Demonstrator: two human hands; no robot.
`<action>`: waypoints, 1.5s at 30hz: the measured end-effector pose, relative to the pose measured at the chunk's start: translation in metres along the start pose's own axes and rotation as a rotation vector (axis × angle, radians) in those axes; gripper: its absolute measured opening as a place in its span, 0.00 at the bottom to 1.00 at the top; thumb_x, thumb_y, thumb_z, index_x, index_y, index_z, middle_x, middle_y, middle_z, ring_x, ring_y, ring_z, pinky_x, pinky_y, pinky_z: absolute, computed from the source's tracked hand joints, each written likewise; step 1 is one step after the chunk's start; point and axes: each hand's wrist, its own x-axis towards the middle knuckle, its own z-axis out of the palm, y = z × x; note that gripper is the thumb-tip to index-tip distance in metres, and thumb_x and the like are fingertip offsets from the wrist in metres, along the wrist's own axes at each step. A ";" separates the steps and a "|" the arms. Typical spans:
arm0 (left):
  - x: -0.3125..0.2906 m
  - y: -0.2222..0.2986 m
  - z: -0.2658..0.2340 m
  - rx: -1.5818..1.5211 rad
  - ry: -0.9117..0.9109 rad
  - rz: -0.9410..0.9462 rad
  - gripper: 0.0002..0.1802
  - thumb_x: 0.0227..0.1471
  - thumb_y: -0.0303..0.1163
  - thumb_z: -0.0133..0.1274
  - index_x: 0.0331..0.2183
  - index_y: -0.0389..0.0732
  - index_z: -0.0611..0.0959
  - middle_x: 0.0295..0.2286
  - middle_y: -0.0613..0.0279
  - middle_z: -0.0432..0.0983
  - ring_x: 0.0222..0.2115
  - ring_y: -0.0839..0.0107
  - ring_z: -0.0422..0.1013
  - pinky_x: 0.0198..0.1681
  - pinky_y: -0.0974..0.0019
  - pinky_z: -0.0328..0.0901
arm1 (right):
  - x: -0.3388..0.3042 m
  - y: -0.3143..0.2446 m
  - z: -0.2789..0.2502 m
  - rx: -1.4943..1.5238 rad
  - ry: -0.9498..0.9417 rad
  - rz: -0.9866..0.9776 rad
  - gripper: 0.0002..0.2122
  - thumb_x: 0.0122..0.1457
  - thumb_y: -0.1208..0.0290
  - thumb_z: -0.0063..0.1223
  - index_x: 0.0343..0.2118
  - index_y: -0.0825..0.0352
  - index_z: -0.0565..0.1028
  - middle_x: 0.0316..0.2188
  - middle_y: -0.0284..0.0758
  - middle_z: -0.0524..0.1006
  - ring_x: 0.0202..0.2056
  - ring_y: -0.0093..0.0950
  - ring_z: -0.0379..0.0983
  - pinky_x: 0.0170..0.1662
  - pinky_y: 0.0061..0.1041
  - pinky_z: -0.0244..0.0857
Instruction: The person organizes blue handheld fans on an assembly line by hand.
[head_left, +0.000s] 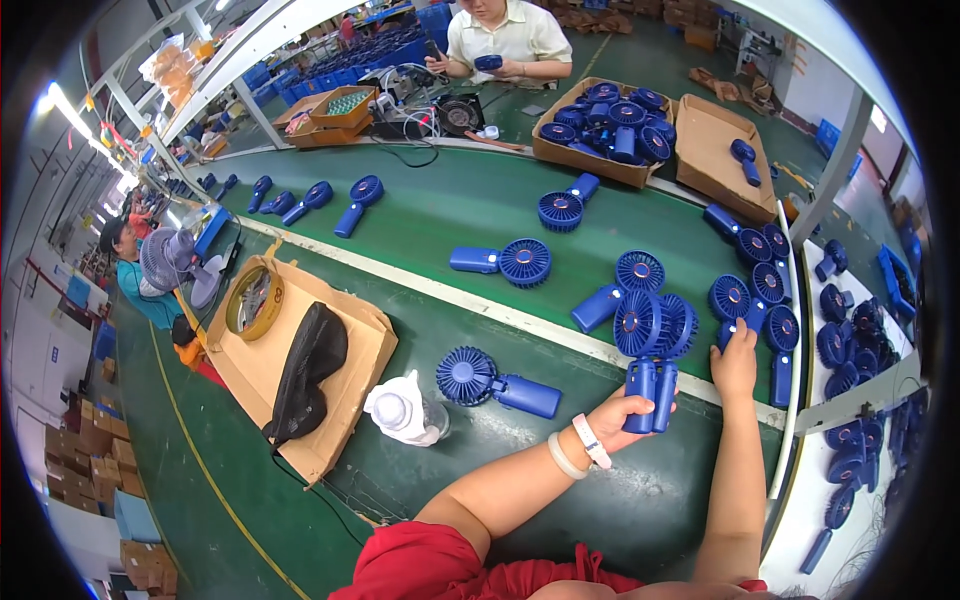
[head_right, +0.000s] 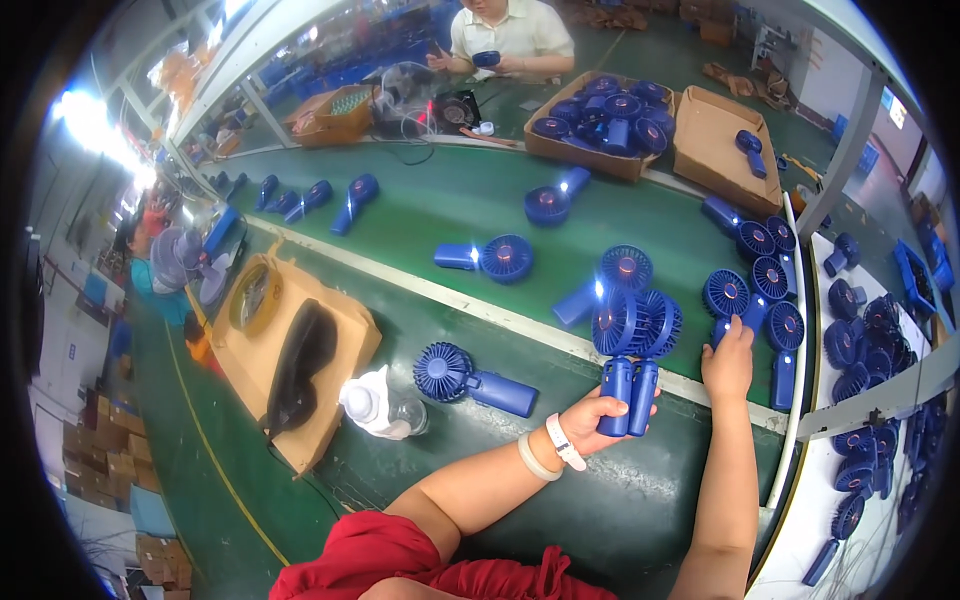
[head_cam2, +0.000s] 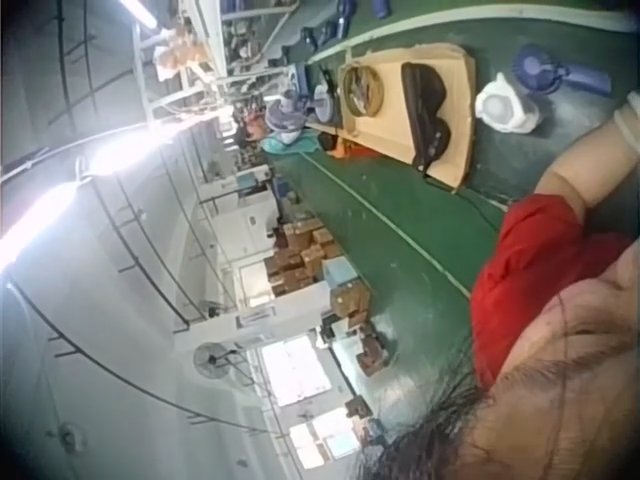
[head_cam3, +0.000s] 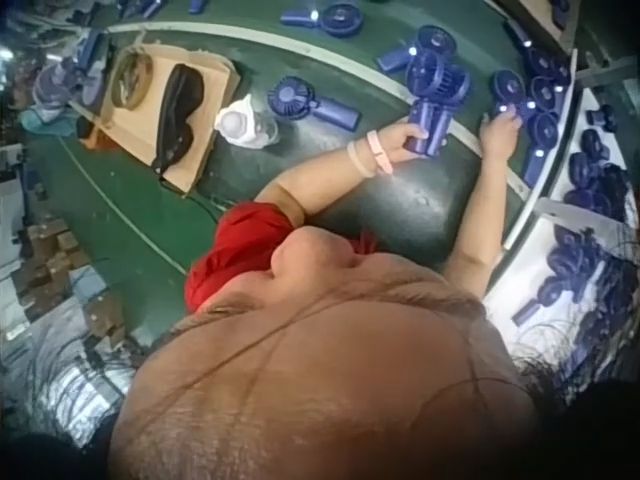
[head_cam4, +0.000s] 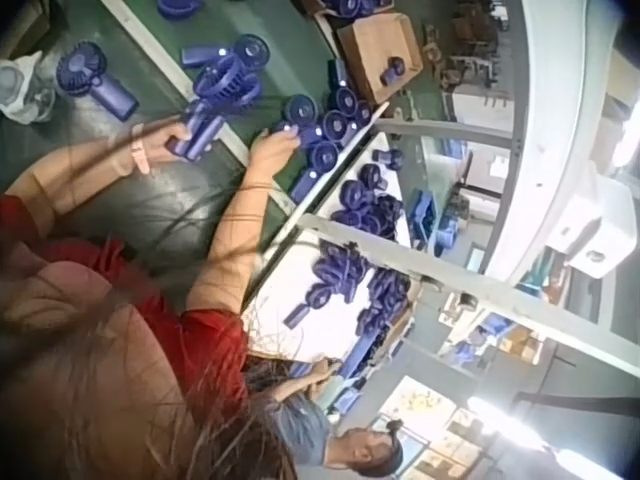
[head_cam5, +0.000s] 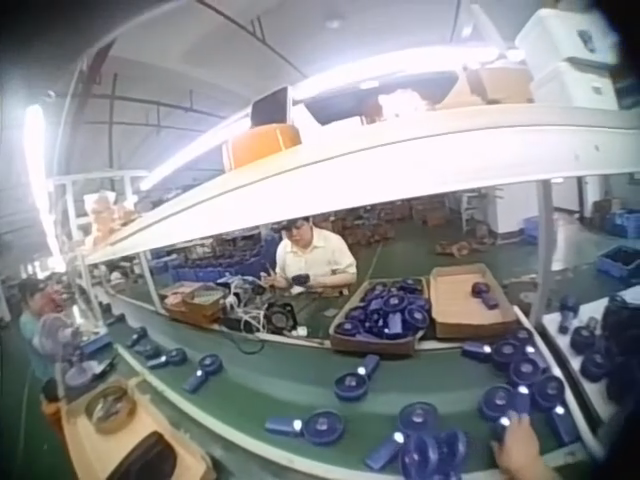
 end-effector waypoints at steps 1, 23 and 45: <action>0.000 -0.001 0.000 0.000 -0.004 -0.006 0.35 0.37 0.23 0.55 0.51 0.42 0.63 0.44 0.59 0.66 0.41 0.66 0.68 0.42 0.62 0.66 | -0.001 0.003 -0.001 0.015 -0.008 0.047 0.28 0.45 0.73 0.59 0.49 0.71 0.60 0.44 0.46 0.65 0.41 0.42 0.69 0.40 0.35 0.66; -0.001 0.006 0.006 0.080 -0.005 0.058 0.40 0.35 0.25 0.58 0.52 0.49 0.61 0.46 0.59 0.65 0.45 0.62 0.66 0.46 0.53 0.63 | -0.077 -0.015 -0.020 2.175 -0.758 0.400 0.24 0.59 0.55 0.41 0.54 0.62 0.57 0.36 0.40 0.72 0.28 0.29 0.69 0.29 0.27 0.66; -0.003 0.005 -0.005 -0.087 -0.167 0.029 0.45 0.35 0.29 0.57 0.55 0.54 0.57 0.48 0.54 0.63 0.45 0.55 0.66 0.44 0.47 0.66 | -0.084 -0.020 -0.022 2.261 -0.861 0.267 0.32 0.55 0.36 0.29 0.55 0.56 0.58 0.40 0.42 0.69 0.31 0.33 0.66 0.34 0.30 0.60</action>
